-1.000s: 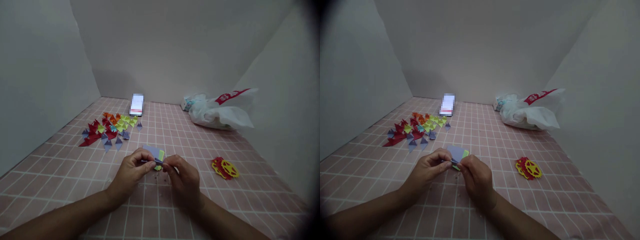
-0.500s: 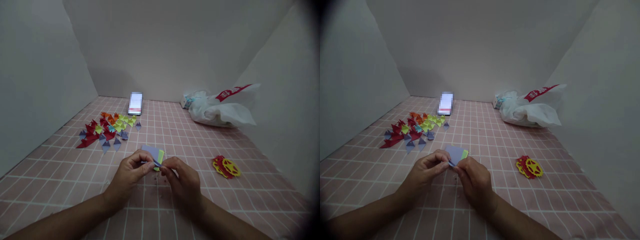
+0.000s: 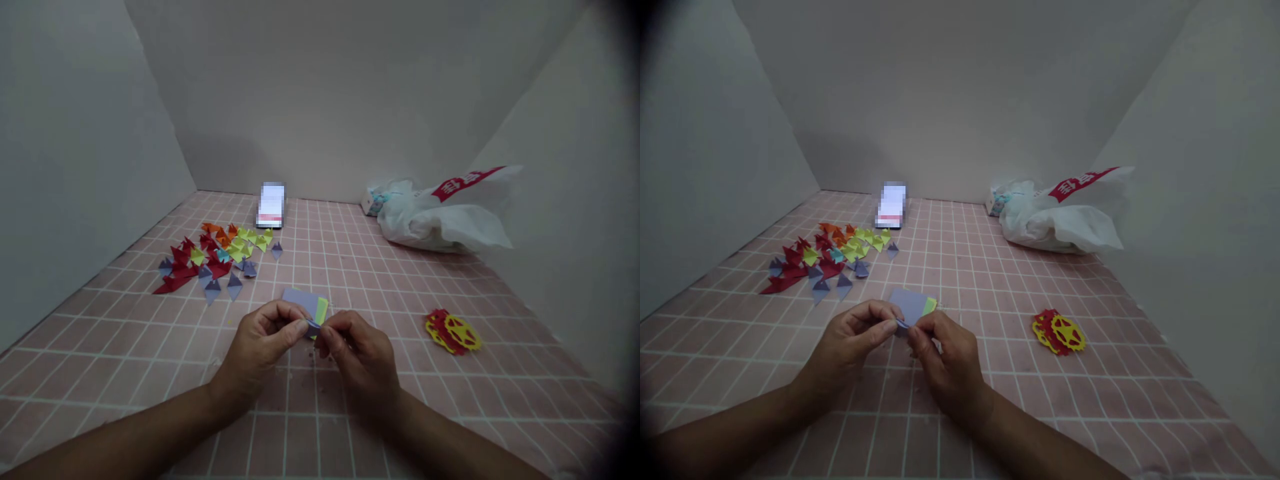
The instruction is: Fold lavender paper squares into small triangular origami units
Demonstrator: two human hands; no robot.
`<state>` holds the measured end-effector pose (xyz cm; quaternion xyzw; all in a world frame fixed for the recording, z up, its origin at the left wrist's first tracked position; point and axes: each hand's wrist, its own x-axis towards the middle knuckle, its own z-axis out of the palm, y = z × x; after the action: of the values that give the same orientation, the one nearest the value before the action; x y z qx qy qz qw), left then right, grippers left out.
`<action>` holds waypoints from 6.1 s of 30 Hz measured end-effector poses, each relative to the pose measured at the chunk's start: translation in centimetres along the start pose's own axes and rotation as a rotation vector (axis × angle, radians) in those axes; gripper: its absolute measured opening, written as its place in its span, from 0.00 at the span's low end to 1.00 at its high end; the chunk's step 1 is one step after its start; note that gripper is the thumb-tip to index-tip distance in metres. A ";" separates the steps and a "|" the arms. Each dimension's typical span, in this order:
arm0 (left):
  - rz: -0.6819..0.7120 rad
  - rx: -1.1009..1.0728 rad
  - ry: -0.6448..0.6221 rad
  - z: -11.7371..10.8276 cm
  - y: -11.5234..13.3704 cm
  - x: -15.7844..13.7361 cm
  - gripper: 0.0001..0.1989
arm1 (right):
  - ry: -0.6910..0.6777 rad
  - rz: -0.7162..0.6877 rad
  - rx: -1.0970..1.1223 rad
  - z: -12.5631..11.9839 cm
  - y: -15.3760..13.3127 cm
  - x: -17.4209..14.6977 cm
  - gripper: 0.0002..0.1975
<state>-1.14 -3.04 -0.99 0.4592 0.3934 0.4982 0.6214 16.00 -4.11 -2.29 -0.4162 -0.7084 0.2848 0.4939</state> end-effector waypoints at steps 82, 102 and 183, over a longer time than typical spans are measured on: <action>0.008 0.307 -0.066 -0.3 0.6 0.5 0.08 | -0.251 0.416 0.437 0.1 0.4 1.2 0.11; -0.025 0.338 -0.091 -0.6 0.6 0.5 0.13 | -0.288 0.487 0.533 0.3 0.5 0.5 0.14; 0.426 0.525 0.000 4.1 -1.0 -23.3 0.16 | -0.400 -0.154 -0.013 -2.1 -13.3 -14.5 0.11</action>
<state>-1.50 -26.65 -0.10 0.6754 0.4037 0.4986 0.3637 16.28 -23.33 2.58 -0.2993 -0.8237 0.3185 0.3611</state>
